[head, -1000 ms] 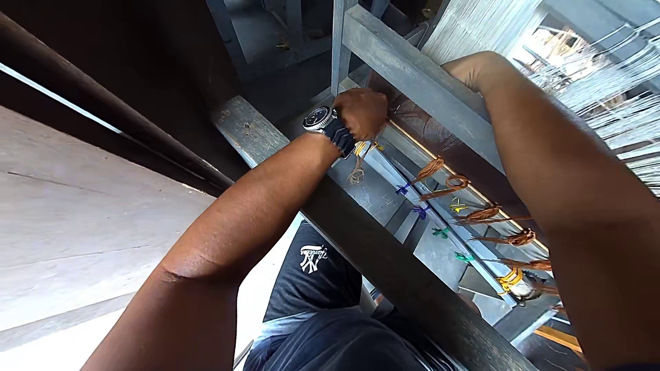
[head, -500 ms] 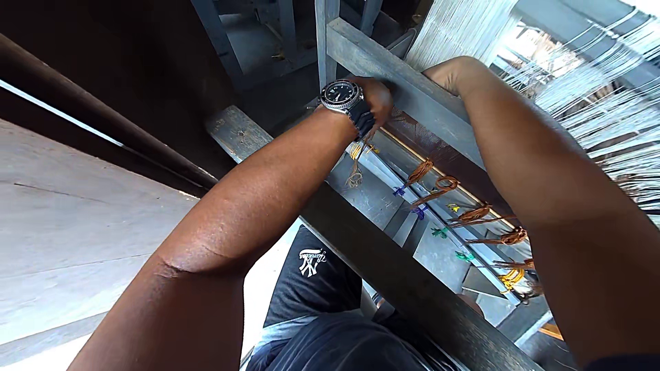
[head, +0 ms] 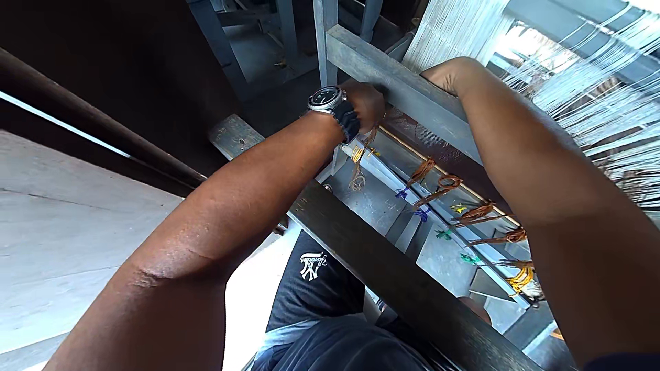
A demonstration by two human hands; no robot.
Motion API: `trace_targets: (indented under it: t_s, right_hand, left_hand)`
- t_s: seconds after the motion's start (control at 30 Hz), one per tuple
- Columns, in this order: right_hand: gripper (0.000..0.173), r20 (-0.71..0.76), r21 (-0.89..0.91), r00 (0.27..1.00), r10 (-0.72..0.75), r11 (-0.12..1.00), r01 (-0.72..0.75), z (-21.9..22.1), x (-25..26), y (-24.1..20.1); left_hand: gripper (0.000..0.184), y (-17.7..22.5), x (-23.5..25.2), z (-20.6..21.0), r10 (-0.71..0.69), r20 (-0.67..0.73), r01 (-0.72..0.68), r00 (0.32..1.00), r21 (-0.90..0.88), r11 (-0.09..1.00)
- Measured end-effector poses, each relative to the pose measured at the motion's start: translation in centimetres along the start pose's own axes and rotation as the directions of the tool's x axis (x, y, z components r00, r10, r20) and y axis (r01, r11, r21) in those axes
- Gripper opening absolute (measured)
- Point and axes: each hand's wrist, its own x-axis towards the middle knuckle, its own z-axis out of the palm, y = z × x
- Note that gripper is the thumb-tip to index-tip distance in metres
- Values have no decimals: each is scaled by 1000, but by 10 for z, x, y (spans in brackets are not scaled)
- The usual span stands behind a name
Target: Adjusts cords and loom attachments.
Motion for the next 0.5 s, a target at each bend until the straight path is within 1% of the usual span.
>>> trace_targets:
  t_s: [0.07, 0.13, 0.2, 0.33, 0.43, 0.5]
  right_hand:
    - [30, 3, 16, 1000, 9, 1000, -9, -2, 4, 2]
    - [30, 5, 16, 1000, 12, 1000, -12, -2, 5, 2]
    - [29, 0, 17, 1000, 17, 1000, -17, -2, 1, -2]
    - [29, -1, 38, 1000, 30, 999, -30, -1, 2, -4]
    - [28, -24, 45, 998, 55, 998, -54, 2, -5, -7]
    - [28, -1, 43, 999, 41, 998, -41, 3, -3, -6]
  left_hand:
    - [13, -13, 10, 19, 45, -33, -47, 998, -63, 997]
    - [16, -25, 19, 42, 71, -95, -84, 993, -140, 987]
    - [19, -25, 18, 53, 28, -137, -52, 990, -175, 983]
    - [19, -15, 6, 51, -49, -135, 28, 990, -156, 987]
    - [14, -6, -3, 40, -60, -160, 44, 985, -102, 994]
    - [10, 1, -8, 30, -65, -157, 58, 985, -45, 997]
